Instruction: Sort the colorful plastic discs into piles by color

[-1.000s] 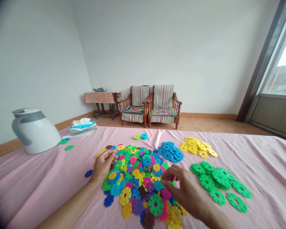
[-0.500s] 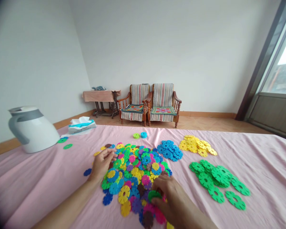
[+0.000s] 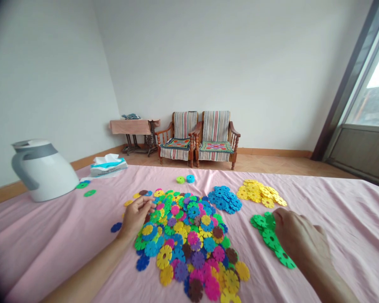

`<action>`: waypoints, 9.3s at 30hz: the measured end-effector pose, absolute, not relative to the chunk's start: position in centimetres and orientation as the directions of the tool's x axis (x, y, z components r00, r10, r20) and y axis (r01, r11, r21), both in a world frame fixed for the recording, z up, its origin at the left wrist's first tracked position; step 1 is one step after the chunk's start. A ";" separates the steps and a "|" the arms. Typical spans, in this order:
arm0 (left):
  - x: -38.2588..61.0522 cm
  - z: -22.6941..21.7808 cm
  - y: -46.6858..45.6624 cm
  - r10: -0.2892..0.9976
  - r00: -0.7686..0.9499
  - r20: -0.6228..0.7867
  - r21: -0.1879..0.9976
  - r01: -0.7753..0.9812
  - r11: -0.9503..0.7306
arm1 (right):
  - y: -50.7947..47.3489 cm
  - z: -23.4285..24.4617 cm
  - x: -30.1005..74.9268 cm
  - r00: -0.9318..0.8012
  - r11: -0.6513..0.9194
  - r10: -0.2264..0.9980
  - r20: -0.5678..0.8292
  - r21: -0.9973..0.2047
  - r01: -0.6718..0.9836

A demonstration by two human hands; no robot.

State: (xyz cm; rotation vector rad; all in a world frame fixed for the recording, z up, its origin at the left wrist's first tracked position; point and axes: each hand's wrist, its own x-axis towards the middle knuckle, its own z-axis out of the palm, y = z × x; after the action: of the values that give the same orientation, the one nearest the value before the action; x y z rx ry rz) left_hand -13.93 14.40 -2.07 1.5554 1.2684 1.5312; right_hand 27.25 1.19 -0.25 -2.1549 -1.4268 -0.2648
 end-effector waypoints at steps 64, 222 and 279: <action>-13.6 -2.1 14.0 0.903 -0.054 0.427 0.875 0.277 -0.397 | 7.4 -2.6 11.7 0.085 0.208 0.951 0.298 -0.816 0.540; -9.5 -1.0 8.0 0.845 0.530 0.069 0.997 -0.006 -0.078 | 2.8 -0.7 4.8 0.071 0.330 0.904 0.422 -0.793 0.513; -9.7 -0.4 7.9 0.912 0.371 0.178 0.972 0.081 -0.222 | 2.7 0.9 6.0 0.131 0.259 0.924 0.359 -0.840 0.476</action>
State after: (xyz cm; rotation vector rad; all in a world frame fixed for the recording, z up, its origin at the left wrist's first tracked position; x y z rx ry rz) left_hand -9.69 7.91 -0.36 1.6003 0.9080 1.0094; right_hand 6.01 2.74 0.92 -1.3696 -1.5006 0.5474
